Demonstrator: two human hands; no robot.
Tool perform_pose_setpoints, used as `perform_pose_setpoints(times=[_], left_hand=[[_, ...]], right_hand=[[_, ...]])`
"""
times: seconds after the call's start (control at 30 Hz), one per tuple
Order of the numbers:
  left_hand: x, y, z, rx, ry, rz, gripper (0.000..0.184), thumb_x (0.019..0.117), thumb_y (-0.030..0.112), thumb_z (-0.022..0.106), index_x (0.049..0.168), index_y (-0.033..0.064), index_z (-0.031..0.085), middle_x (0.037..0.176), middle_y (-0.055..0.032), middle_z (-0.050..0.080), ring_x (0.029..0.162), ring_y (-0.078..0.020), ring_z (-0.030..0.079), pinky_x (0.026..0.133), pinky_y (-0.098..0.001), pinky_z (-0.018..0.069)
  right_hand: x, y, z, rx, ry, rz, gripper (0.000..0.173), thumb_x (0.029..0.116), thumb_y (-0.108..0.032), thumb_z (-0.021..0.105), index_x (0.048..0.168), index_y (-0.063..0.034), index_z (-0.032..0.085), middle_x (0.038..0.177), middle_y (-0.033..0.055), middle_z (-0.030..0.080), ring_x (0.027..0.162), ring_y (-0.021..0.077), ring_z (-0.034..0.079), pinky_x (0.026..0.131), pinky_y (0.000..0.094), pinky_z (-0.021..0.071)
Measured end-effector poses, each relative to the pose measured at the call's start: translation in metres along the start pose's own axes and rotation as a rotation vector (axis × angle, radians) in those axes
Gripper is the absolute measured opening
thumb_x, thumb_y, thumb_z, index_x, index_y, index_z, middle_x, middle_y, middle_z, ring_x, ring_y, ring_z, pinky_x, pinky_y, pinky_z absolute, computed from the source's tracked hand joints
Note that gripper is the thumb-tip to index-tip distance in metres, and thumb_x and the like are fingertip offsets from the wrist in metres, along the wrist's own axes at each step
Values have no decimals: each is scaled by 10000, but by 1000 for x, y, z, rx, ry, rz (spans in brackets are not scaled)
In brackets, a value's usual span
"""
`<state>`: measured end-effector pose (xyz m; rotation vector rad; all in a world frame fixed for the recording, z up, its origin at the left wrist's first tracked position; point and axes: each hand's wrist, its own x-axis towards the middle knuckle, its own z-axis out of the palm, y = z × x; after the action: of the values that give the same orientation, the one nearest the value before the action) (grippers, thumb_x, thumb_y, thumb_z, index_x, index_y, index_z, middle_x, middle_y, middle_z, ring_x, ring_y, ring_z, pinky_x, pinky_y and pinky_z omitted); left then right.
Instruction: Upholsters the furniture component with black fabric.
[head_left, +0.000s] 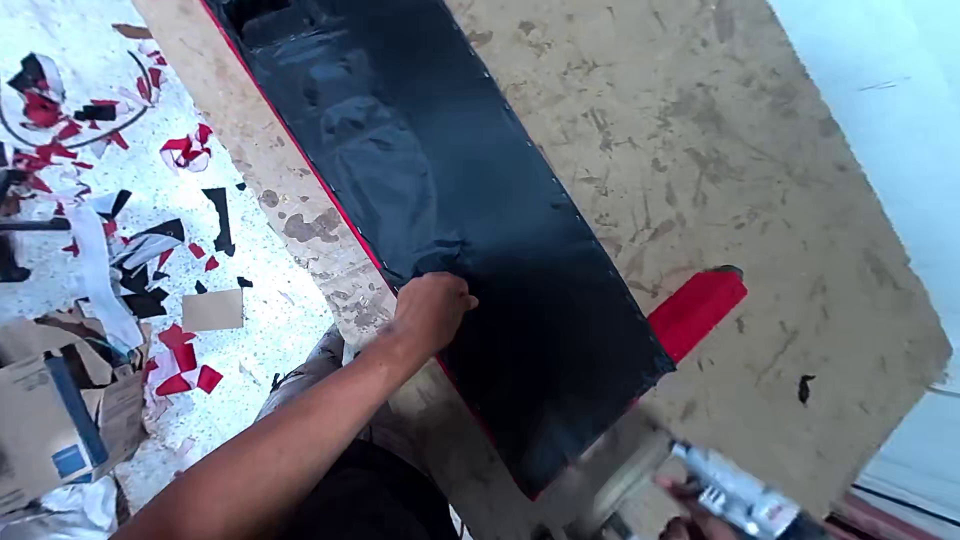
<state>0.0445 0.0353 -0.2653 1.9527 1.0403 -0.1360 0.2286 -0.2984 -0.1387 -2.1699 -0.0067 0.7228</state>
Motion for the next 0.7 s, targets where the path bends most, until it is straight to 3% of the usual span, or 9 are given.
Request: perform_pose_setpoints(times=[0.07, 0.1, 0.17, 0.23, 0.37, 0.7], left_hand=[[0, 1, -3, -10, -78, -28, 300, 1004, 457, 611, 954, 199, 754, 971, -23, 728, 922, -248, 707, 759, -566, 581], [3, 1, -4, -3, -97, -28, 303, 1006, 464, 605, 958, 203, 750, 974, -23, 727, 924, -250, 706, 755, -565, 581], [6, 0, -8, 9, -118, -9, 311, 1013, 465, 596, 964, 194, 743, 973, -32, 721, 926, -260, 703, 753, -564, 577], [7, -4, -7, 4, -120, 18, 308, 1008, 456, 607, 954, 184, 741, 954, -38, 719, 913, -260, 701, 746, -556, 577], [9, -7, -9, 0, -131, 32, 299, 1008, 451, 610, 948, 190, 741, 962, -24, 714, 928, -237, 696, 759, -531, 579], [9, -9, -10, -4, -149, 55, 270, 1016, 419, 607, 969, 190, 742, 949, -29, 712, 915, -235, 697, 755, -520, 581]], right_hand=[[1, -58, 27, -264, -180, -313, 274, 1026, -100, 512, 1261, 40, 528, 1012, 63, 744, 561, 102, 636, 519, 309, 578], [9, -81, 48, -428, -231, -464, 319, 1005, -166, 590, 1248, 40, 585, 978, 70, 740, 622, 117, 669, 564, 347, 604], [35, -104, 92, -718, -311, -731, 392, 976, -368, 614, 1216, -61, 660, 952, 37, 724, 763, 111, 699, 676, 405, 621], [60, -105, 126, -838, -393, -881, 325, 944, -420, 593, 1111, -156, 684, 842, -32, 693, 716, 79, 677, 614, 383, 600], [77, -105, 155, -926, -505, -927, 217, 933, -365, 577, 1056, -212, 671, 811, -92, 653, 696, 26, 636, 602, 309, 568], [61, -102, 159, -964, -507, -924, 217, 918, -343, 582, 1067, -215, 673, 802, -93, 656, 687, 32, 640, 587, 306, 565]])
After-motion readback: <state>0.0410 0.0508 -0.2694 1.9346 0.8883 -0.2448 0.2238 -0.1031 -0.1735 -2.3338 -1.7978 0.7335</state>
